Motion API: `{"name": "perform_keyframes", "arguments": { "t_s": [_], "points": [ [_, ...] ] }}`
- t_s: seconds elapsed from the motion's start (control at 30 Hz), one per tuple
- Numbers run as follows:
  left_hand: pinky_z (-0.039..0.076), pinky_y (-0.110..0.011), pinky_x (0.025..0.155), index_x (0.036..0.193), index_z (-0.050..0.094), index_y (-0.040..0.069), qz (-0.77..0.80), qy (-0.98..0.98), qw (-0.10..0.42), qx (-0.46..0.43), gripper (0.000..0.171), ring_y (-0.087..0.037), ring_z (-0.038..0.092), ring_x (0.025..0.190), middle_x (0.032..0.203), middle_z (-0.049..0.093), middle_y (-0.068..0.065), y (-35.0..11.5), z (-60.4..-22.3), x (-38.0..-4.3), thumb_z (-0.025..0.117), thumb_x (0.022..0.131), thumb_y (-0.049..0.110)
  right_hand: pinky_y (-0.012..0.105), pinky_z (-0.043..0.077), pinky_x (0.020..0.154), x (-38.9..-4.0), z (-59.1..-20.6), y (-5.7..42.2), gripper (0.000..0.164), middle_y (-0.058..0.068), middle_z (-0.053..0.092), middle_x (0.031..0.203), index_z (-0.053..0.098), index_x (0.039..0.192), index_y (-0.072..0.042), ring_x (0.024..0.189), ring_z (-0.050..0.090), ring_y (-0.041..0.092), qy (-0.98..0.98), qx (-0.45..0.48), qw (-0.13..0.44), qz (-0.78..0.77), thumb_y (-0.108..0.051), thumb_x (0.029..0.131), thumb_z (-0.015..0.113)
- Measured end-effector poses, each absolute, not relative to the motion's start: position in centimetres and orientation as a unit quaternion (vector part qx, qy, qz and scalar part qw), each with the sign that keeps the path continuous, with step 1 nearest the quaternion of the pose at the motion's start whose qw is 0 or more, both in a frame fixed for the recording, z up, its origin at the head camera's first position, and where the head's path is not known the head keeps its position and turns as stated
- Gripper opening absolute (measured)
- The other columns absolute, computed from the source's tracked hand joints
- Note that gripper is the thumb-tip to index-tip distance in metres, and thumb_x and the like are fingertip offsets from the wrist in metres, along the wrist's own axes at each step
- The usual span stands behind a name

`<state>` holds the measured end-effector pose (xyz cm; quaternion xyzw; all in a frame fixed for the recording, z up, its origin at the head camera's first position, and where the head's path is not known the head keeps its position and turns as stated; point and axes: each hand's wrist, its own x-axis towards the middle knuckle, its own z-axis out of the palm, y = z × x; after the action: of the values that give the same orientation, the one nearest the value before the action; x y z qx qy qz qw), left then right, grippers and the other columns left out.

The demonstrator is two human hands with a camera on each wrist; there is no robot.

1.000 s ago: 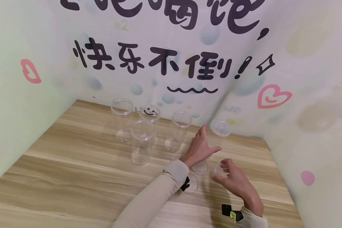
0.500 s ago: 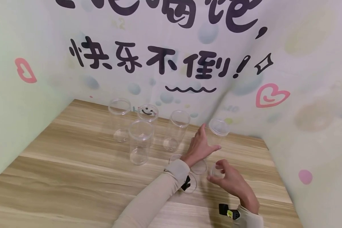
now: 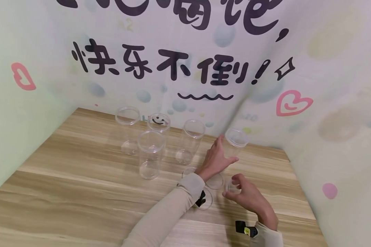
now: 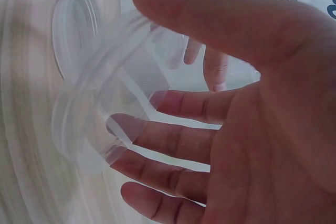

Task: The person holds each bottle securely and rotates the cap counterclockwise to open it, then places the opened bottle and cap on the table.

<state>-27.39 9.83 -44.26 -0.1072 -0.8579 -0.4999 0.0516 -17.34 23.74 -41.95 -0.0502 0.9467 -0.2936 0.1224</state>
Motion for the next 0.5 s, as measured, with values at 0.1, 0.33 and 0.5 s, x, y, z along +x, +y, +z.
{"name": "perform_keyframes", "arguments": {
  "t_s": [0.1,0.33,0.5],
  "points": [
    [0.044,-0.045,0.106,0.156,0.020,0.012,-0.508,-0.853,0.044,-0.108,0.101,-0.032,0.047,0.134,0.153,0.041,-0.011,9.81,-44.27,-27.35,0.081,0.081,0.039,0.049,0.051,0.089,-17.37,-42.06,23.74,0.066,0.019,0.063,0.124,0.051,0.129,-0.001,0.112,0.059,0.036,0.947,-0.049,0.124,-0.293,-0.036,0.080,0.081],
    [0.044,-0.044,0.104,0.155,0.023,0.014,-0.510,-0.850,0.057,-0.118,0.098,-0.030,0.049,0.132,0.148,0.047,-0.008,9.85,-44.28,-27.35,0.081,0.081,0.040,0.050,0.051,0.089,-17.43,-42.18,23.81,0.071,0.019,0.064,0.124,0.051,0.133,-0.001,0.112,0.060,0.036,0.947,-0.052,0.127,-0.289,-0.038,0.080,0.081],
    [0.046,-0.044,0.102,0.153,0.026,0.012,-0.499,-0.852,0.086,-0.131,0.095,-0.032,0.052,0.128,0.145,0.049,-0.009,9.70,-43.68,-27.25,0.081,0.080,0.041,0.051,0.051,0.088,-17.56,-42.21,23.88,0.073,0.020,0.065,0.124,0.050,0.136,0.000,0.110,0.061,0.037,0.950,-0.068,0.124,-0.280,-0.037,0.081,0.080]
  ]
}}
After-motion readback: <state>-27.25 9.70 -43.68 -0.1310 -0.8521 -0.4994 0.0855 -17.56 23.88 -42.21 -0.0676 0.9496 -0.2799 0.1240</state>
